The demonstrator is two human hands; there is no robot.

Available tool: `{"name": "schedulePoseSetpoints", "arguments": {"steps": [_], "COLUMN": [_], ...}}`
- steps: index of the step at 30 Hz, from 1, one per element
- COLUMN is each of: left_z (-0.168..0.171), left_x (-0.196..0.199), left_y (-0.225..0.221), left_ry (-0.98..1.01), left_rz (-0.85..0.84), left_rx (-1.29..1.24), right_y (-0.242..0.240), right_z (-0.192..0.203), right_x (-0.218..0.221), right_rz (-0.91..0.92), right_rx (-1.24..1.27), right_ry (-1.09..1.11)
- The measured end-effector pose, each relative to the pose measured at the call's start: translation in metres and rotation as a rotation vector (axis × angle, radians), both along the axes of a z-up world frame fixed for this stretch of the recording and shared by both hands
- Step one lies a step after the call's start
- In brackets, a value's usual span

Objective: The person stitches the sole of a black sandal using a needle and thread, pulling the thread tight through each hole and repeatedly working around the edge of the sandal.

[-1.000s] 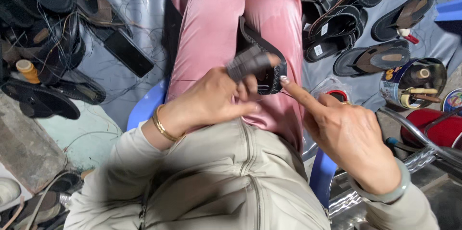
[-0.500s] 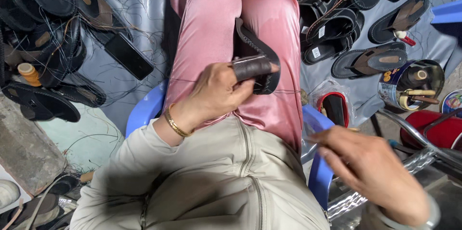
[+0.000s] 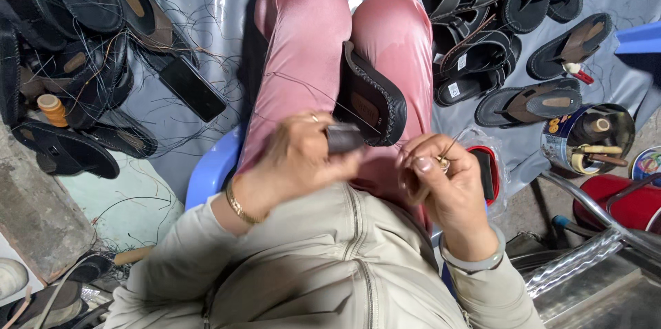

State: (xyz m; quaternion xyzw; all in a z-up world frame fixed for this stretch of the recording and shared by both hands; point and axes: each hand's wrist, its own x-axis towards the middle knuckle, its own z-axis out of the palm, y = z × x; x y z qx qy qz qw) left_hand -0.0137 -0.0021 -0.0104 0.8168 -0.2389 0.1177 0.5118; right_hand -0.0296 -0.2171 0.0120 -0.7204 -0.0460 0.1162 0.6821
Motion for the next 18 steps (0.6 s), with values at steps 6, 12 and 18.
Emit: {"name": "schedulePoseSetpoints", "arguments": {"steps": [6, 12, 18], "left_z": [0.038, 0.011, 0.007], "left_x": [-0.012, 0.000, 0.003], "left_y": [-0.022, 0.027, 0.064], "left_ry": [0.267, 0.520, 0.849], "left_rz": [-0.356, 0.020, -0.284], "left_rx": [-0.398, 0.246, 0.070], "right_y": [-0.014, -0.127, -0.158], "right_z": [0.041, 0.041, 0.004], "right_x": [0.004, 0.020, 0.035], "right_rz": [0.410, -0.101, -0.169], "right_rx": [-0.174, -0.810, -0.985], "right_ry": [0.026, -0.155, -0.339]}}
